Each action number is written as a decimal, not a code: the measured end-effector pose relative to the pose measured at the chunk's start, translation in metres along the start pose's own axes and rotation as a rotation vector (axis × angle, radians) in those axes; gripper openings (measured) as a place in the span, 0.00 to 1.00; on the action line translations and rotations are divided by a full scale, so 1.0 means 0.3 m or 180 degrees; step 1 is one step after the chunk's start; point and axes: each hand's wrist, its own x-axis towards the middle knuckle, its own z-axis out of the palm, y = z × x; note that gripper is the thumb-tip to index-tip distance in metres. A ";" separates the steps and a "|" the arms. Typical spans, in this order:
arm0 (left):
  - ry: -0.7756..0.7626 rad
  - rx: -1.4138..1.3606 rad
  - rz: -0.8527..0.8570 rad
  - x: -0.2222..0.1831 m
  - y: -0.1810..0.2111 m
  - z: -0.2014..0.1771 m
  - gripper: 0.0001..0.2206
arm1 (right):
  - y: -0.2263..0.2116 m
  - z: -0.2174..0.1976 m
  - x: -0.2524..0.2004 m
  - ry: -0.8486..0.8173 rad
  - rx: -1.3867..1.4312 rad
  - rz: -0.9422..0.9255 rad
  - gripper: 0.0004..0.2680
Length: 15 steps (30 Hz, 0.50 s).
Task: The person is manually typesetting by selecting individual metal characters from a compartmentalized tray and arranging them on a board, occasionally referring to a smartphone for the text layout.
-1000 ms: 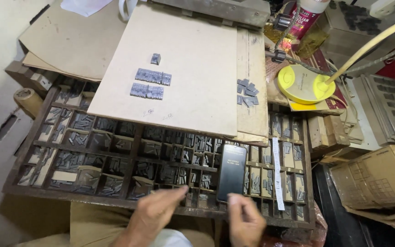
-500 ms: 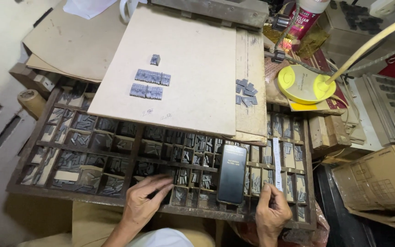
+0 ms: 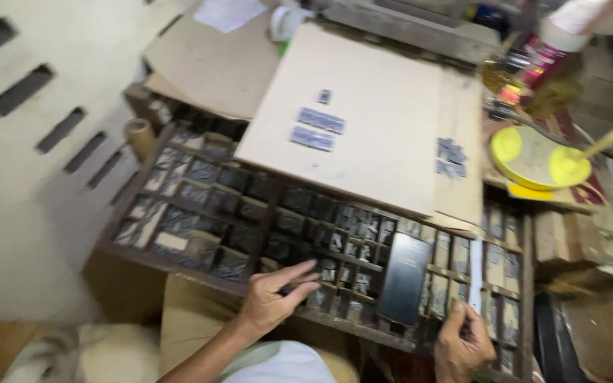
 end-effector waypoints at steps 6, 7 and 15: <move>-0.0056 -0.0225 0.0731 0.025 0.098 -0.080 0.21 | -0.037 0.017 -0.023 -0.0009 -0.0748 0.0195 0.10; -0.0017 -0.0224 0.0730 0.021 0.094 -0.086 0.21 | -0.062 0.016 -0.023 -0.0025 -0.0745 0.0158 0.10; -0.0095 -0.0374 0.0966 0.032 0.092 -0.137 0.25 | -0.061 0.016 0.016 -0.0528 -0.0801 0.1094 0.14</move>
